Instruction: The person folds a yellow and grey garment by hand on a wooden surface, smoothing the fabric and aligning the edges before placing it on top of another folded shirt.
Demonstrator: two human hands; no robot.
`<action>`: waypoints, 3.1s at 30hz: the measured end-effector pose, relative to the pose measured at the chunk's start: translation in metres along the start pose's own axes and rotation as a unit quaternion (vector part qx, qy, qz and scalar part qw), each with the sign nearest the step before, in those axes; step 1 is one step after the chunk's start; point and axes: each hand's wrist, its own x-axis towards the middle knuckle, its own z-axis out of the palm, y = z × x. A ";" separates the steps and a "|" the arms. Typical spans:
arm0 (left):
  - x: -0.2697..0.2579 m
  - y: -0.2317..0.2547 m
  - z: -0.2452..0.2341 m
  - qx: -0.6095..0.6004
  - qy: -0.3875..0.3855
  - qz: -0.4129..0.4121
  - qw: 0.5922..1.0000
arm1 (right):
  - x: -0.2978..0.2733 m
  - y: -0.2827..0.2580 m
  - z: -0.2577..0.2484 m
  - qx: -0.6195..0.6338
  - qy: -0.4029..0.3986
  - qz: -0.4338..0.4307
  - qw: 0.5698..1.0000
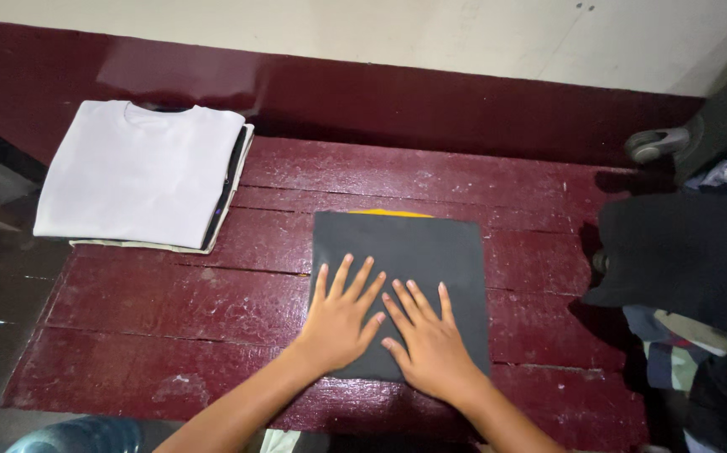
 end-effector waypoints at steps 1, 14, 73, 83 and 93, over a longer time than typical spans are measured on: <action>0.003 -0.005 0.001 -0.001 -0.001 0.001 1.000 | 0.002 0.004 0.000 0.015 -0.021 0.003 1.000; 0.005 -0.027 -0.018 0.186 -0.068 -0.052 0.979 | -0.013 0.053 -0.015 -0.104 0.004 0.249 0.963; -0.024 -0.001 -0.006 0.012 -0.042 0.014 0.999 | -0.076 0.018 -0.037 0.057 -0.217 0.214 0.951; -0.081 -0.044 -0.013 0.112 0.017 -0.183 0.976 | -0.060 0.034 -0.058 0.137 -0.155 0.264 0.942; -0.070 -0.015 -0.031 -0.045 0.033 -0.263 0.963 | -0.053 0.053 -0.026 0.133 0.049 0.375 0.916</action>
